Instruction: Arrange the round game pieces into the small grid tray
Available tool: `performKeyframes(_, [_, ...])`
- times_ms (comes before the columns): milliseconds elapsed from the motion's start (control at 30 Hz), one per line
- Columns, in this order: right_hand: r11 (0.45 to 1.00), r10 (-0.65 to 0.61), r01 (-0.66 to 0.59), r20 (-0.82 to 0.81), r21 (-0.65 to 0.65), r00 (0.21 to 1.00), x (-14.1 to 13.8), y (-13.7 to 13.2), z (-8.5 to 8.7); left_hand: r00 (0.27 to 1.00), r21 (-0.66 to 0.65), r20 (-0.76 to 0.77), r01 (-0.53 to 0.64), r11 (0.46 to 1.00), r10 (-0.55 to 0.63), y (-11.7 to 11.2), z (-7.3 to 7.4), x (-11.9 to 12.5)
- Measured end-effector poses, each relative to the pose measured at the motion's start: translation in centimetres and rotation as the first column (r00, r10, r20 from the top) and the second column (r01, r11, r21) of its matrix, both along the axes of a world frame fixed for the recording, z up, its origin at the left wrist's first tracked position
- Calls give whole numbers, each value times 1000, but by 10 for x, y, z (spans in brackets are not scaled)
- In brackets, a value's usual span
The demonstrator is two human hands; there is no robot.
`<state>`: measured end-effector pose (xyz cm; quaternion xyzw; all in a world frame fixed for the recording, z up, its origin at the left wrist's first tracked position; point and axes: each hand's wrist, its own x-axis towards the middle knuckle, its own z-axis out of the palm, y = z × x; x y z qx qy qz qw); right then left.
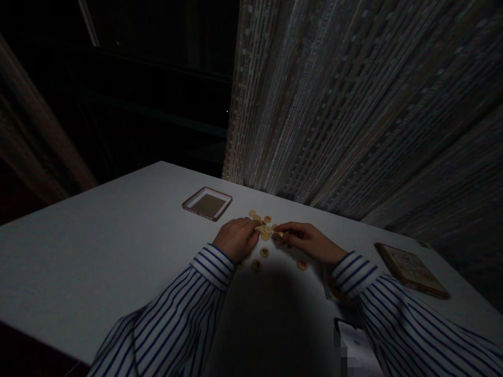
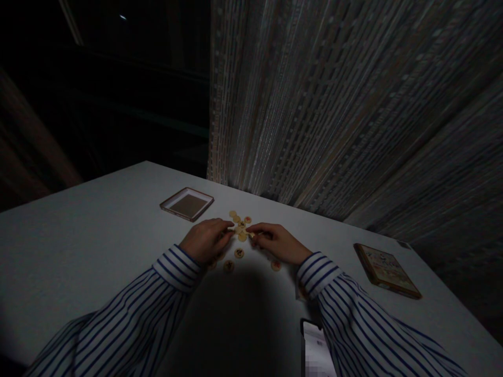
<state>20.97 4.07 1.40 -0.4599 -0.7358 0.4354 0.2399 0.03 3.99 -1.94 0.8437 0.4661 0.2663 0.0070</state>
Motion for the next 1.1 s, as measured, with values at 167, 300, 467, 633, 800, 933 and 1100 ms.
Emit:
performKeyframes(167, [999,-14,13,-24,-38,1000,0,-2,2,1000,-11,6,3,1000,-3,0,-1,0])
performKeyframes(300, [997,-38,36,-33,-75,999,1,-3,1,1000,-20,10,0,1000,0,0,0,0])
performKeyframes(467, [999,-31,31,-9,-36,999,6,-3,-4,1000,-21,9,-4,1000,4,-1,1,-1])
performKeyframes(633, [999,-38,37,19,6,999,9,-4,-9,1000,-30,-10,-12,999,12,-1,2,-2])
performKeyframes(800, [990,-62,34,198,138,978,7,-7,-8,1000,-33,-8,-24,999,24,-1,2,-3])
performKeyframes(933, [958,-52,-54,357,281,933,7,-10,-9,999,-43,1,-34,999,34,-1,2,-4])
performKeyframes(1100, [905,-67,-157,498,394,865,9,-11,-16,999,-56,9,-35,998,35,-1,3,-6])
